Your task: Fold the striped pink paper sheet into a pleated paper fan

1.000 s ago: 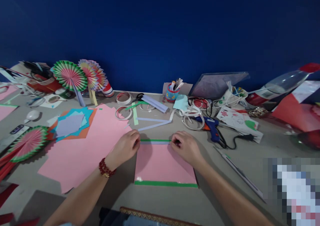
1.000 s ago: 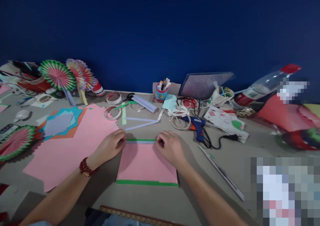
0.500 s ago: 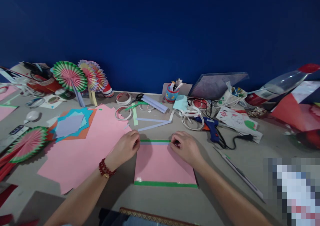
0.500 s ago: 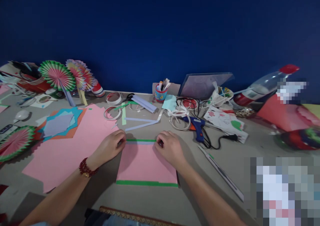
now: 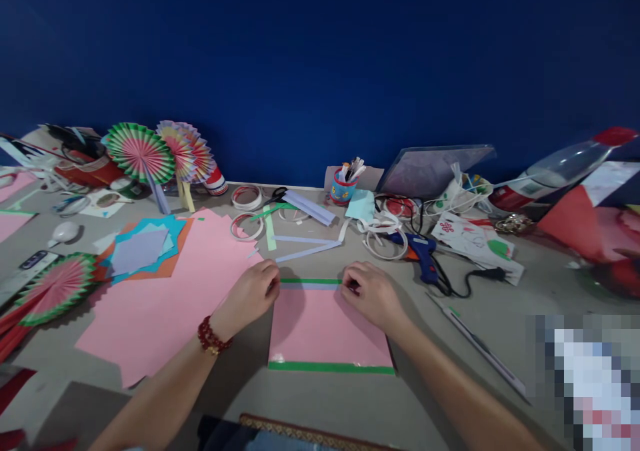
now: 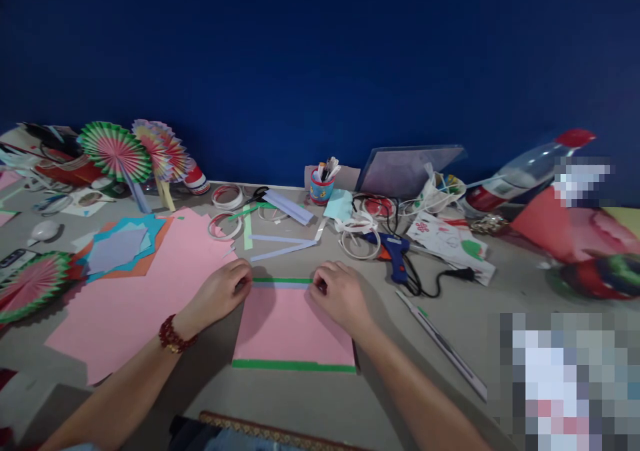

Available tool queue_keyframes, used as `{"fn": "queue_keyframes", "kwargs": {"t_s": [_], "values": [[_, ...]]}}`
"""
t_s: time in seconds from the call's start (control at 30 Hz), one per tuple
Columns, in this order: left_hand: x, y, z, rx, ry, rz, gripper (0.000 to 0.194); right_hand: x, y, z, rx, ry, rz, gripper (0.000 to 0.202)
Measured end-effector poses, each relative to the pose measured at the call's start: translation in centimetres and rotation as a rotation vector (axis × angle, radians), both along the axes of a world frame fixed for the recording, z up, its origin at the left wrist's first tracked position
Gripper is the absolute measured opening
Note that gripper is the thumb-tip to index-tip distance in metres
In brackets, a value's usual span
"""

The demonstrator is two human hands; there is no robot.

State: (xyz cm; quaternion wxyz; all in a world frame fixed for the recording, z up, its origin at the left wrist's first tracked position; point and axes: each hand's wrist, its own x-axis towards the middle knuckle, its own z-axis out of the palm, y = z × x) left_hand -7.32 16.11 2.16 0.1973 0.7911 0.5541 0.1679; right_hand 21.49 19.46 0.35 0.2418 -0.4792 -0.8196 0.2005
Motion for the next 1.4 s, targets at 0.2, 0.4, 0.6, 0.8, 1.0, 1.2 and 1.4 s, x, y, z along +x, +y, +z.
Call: {"fn": "queue_keyframes", "kwargs": {"t_s": [0.2,0.4,0.6,0.8,1.0,1.2,1.4], "values": [[0.06,-0.04,0.18,0.009,0.004,0.000,0.017,0.12,0.01,0.02,-0.015,0.008,0.007,0.014],[0.10,0.02,0.14,0.018,0.009,-0.004,0.018,0.00,-0.02,0.18,-0.020,0.002,0.007,0.014],[0.16,0.02,0.14,0.015,0.012,-0.003,0.017,-0.07,-0.05,0.23,-0.007,-0.023,-0.002,0.013],[0.17,-0.03,0.22,0.005,0.008,-0.005,0.018,-0.07,-0.06,0.12,-0.006,-0.024,-0.001,0.013],[0.13,-0.07,0.11,0.019,0.032,-0.005,0.017,-0.16,-0.07,0.33,-0.006,-0.023,0.001,0.014],[0.24,-0.04,0.12,0.024,0.042,0.001,0.018,-0.22,-0.09,0.15,0.001,-0.037,-0.006,0.014],[0.31,-0.11,-0.04,0.029,0.028,0.020,0.015,-0.35,-0.05,0.15,-0.016,-0.049,-0.025,0.014]]}}
